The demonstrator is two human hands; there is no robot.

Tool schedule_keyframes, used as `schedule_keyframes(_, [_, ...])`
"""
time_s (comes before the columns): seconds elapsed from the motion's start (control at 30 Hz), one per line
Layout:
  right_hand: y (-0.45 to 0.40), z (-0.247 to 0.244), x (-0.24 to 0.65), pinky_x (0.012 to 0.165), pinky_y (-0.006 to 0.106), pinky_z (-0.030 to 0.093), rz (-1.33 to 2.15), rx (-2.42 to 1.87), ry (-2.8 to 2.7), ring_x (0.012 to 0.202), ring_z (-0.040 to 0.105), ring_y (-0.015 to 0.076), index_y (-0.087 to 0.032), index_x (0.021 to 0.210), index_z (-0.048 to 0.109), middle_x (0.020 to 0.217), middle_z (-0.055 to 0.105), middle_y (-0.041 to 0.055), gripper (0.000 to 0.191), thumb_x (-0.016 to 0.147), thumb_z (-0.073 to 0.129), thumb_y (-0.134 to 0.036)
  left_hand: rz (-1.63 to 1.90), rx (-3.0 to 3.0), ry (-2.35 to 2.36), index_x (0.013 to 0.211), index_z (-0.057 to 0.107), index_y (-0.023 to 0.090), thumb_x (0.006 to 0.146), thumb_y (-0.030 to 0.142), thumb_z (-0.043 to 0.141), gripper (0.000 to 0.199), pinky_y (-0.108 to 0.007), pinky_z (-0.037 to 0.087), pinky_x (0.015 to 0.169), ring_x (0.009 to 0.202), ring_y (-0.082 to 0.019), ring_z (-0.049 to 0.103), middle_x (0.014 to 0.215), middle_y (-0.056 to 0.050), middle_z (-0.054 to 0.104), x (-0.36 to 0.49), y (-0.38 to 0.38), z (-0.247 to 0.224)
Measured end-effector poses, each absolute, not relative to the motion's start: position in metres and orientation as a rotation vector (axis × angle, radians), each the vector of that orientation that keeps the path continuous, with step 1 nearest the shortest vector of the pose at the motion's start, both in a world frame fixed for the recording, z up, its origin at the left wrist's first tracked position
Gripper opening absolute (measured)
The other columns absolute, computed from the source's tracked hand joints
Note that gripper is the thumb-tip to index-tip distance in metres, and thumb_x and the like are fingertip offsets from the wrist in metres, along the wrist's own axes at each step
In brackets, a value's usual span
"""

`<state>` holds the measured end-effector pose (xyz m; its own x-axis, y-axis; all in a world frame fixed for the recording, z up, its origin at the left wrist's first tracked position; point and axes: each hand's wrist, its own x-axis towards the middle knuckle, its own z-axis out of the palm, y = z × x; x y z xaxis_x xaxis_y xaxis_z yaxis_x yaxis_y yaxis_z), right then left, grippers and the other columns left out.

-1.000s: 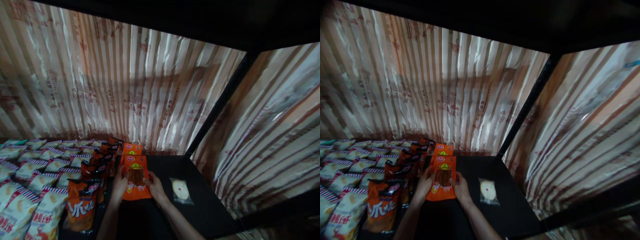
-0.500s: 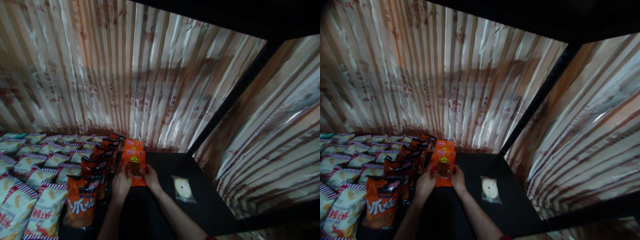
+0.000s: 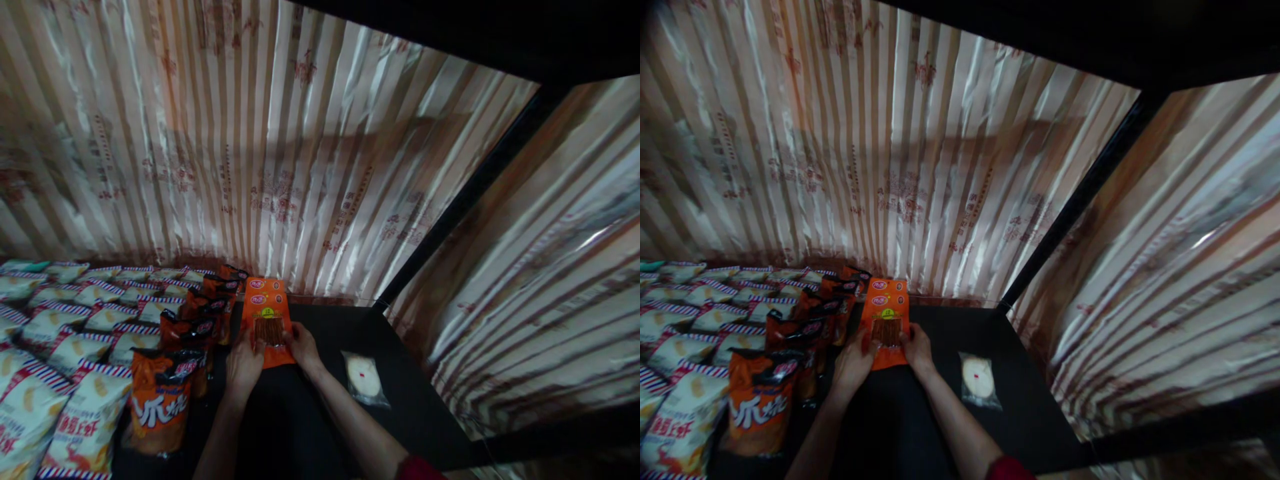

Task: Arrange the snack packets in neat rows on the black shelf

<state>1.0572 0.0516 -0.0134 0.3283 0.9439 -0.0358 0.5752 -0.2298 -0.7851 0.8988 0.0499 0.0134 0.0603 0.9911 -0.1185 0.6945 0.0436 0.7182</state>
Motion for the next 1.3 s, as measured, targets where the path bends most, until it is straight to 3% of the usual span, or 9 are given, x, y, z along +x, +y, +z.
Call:
schedule_keyframes(0.27, [0.053,-0.019,1.059,0.068,0.024,0.044,0.624,-1.955,-1.302,0.079,0.063,0.0187,-0.014,0.09,0.061,0.084,0.068,0.0077,0.021,0.082,0.046,-0.026,0.747,1.765,1.668,0.12,0.055,0.008,0.087,0.02,0.045,0.037,-0.028,0.038,0.1,0.118,-0.019,0.052,0.126,-0.015,0.057,0.902,0.053,0.006])
schedule_keyframes(0.47, [0.054,-0.02,1.053,0.07,0.025,0.044,0.556,-1.939,-1.291,0.08,0.063,0.0192,-0.016,0.085,0.06,0.086,0.068,0.0076,0.019,0.082,0.046,-0.027,1.024,1.761,1.651,0.108,0.061,0.01,0.084,0.018,0.045,0.031,-0.033,0.043,0.097,0.108,-0.021,0.059,0.113,-0.013,0.064,0.902,0.058,-0.005])
schedule_keyframes(0.63, [0.064,-0.021,1.047,0.071,0.026,0.046,0.503,-1.958,-1.3,0.082,0.064,0.0205,-0.016,0.084,0.062,0.086,0.069,0.0078,0.018,0.08,0.048,-0.026,1.135,1.747,1.678,0.105,0.063,0.009,0.083,0.015,0.043,0.03,-0.035,0.044,0.098,0.108,-0.021,0.058,0.114,-0.014,0.063,0.902,0.06,-0.009])
schedule_keyframes(0.87, [0.068,-0.025,1.039,0.078,0.027,0.046,0.401,-1.994,-1.307,0.087,0.063,0.0215,-0.014,0.087,0.065,0.091,0.067,0.0113,0.018,0.078,0.051,-0.022,0.984,1.82,1.708,0.105,0.063,0.009,0.086,0.017,0.042,0.029,-0.033,0.046,0.094,0.105,-0.021,0.06,0.113,-0.013,0.064,0.902,0.059,-0.008])
schedule_keyframes(1.0, [0.068,-0.031,1.037,0.079,0.027,0.046,0.344,-1.997,-1.3,0.089,0.062,0.0224,-0.011,0.088,0.065,0.092,0.066,0.0133,0.019,0.077,0.053,-0.02,0.889,1.992,1.767,0.104,0.065,0.009,0.084,0.014,0.043,0.03,-0.035,0.04,0.1,0.112,-0.023,0.056,0.111,-0.013,0.065,0.904,0.056,-0.009])
schedule_keyframes(1.17, [0.068,-0.034,1.036,0.08,0.028,0.046,0.304,-1.972,-1.319,0.088,0.061,0.0224,-0.012,0.088,0.064,0.091,0.065,0.0129,0.018,0.076,0.052,-0.018,0.753,2.172,1.82,0.111,0.063,0.007,0.083,0.014,0.042,0.035,-0.041,0.031,0.107,0.124,-0.027,0.046,0.122,-0.015,0.06,0.91,0.05,-0.008])
schedule_keyframes(1.3, [0.066,-0.031,1.035,0.079,0.029,0.046,0.3,-1.979,-1.346,0.086,0.06,0.0225,-0.011,0.089,0.063,0.089,0.064,0.0125,0.018,0.076,0.051,-0.017,0.673,2.232,1.736,0.117,0.06,0.006,0.085,0.018,0.042,0.038,-0.037,0.032,0.107,0.128,-0.026,0.041,0.129,-0.016,0.054,0.916,0.05,-0.011])
